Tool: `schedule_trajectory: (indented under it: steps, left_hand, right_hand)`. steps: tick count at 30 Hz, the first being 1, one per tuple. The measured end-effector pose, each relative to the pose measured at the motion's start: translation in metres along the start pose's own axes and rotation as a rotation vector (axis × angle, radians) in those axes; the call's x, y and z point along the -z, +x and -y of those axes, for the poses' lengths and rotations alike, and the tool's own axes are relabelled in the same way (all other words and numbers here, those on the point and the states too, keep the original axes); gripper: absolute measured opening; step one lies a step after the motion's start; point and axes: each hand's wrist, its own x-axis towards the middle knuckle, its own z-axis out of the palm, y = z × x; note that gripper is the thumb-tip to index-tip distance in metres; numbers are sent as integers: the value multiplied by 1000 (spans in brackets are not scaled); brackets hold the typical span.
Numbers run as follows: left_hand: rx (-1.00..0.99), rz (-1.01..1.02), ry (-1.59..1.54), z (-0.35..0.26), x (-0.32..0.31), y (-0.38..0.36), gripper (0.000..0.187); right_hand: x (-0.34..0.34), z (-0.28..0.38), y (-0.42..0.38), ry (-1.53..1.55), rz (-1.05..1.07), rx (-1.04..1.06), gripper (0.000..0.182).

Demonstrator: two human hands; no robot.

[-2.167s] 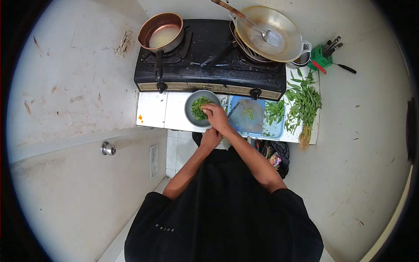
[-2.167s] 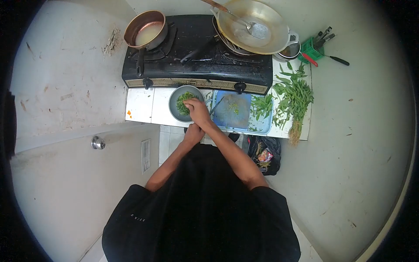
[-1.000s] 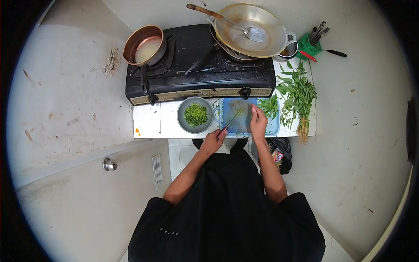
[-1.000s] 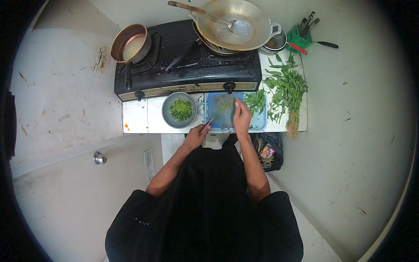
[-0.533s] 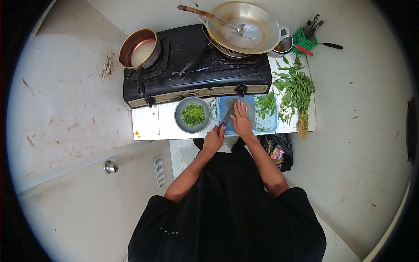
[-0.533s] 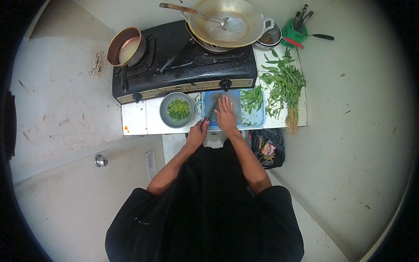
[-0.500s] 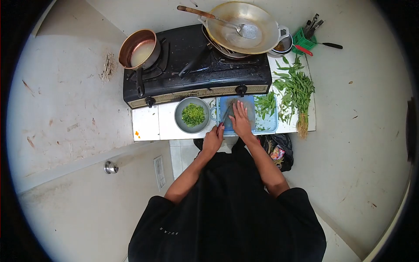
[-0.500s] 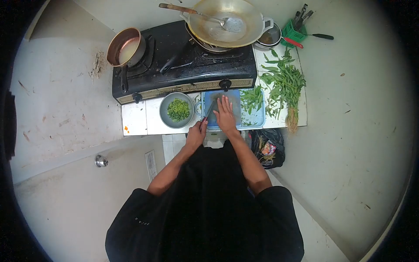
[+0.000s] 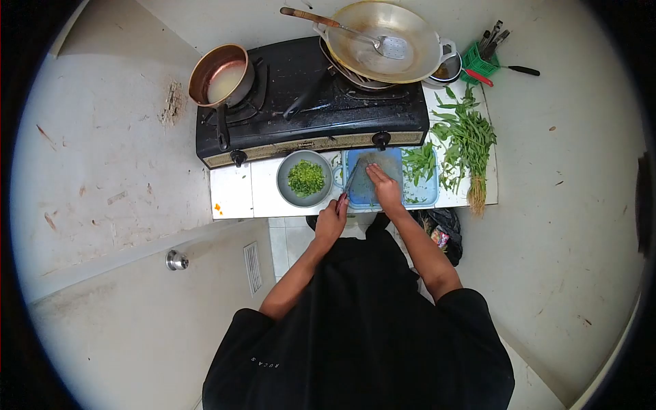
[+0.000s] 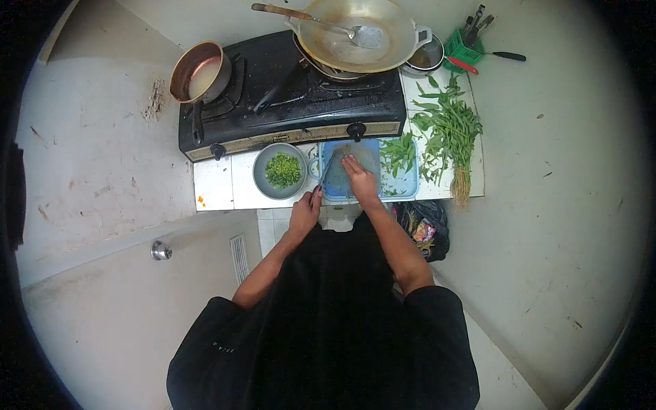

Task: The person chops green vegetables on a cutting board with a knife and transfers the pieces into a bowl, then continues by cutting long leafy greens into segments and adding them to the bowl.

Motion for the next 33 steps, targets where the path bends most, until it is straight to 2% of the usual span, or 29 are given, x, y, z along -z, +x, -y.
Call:
schedule_trajectory:
  steps: [4, 6, 7, 9, 10, 12, 13, 18, 19, 20, 22, 23, 25, 26, 28, 31, 33]
  left_hand:
    - [-52, -24, 2, 1, -3, 2, 46]
    - [-58, -31, 6, 1, -3, 3, 46]
    - [-48, -28, 7, 1, -3, 3, 45]
    - [-33, -28, 5, 3, -3, 2, 45]
    - [-44, -30, -5, 6, -3, 2, 45]
    - [-58, -30, -14, 8, -3, 2, 46]
    - [-49, -20, -13, 7, -2, 2, 46]
    - [-17, 18, 16, 8, -1, 1, 42]
    - [-55, -12, -18, 13, -5, 1, 39]
    - [-93, -42, -51, 19, -8, 1, 36]
    - [-129, 14, -5, 25, -6, 2, 34]
    - [-167, 73, 39, 27, -5, 3, 33]
    - [-147, 56, 30, 27, -5, 1, 32]
    - [-126, 41, 23, 28, -4, 0, 31]
    - [-123, 36, -6, 29, 2, -1, 30]
    - [-130, 20, -47, 27, 2, -2, 27]
    - [-143, 0, -50, 24, 1, -2, 26]
  right_hand:
    - [1, -4, 3, 42, 16, -9, 62]
    - [6, 1, 5, 115, -61, -108, 42]
    - [10, 3, 8, 115, -60, -106, 42]
    - [20, 11, 13, 229, -271, -328, 39]
    - [28, 20, 18, 231, -264, -319, 39]
    - [47, 44, 21, 331, -426, -334, 39]
    - [52, 56, 25, 333, -425, -332, 39]
    - [49, 123, 45, 503, -453, -16, 42]
    - [42, 133, 48, 566, -444, 85, 43]
    - [35, 143, 52, 570, -442, 87, 43]
    - [9, 149, 57, 612, -46, 63, 47]
    - [-6, 147, 58, 612, -45, 66, 47]
    - [-38, 140, 56, 156, 123, 242, 46]
    - [-43, 139, 56, 158, 122, 248, 46]
    - [-34, 146, 58, 358, 136, 92, 35]
    - [-15, 143, 63, 332, 256, 35, 24]
    - [-7, 143, 65, 372, 221, 29, 21]
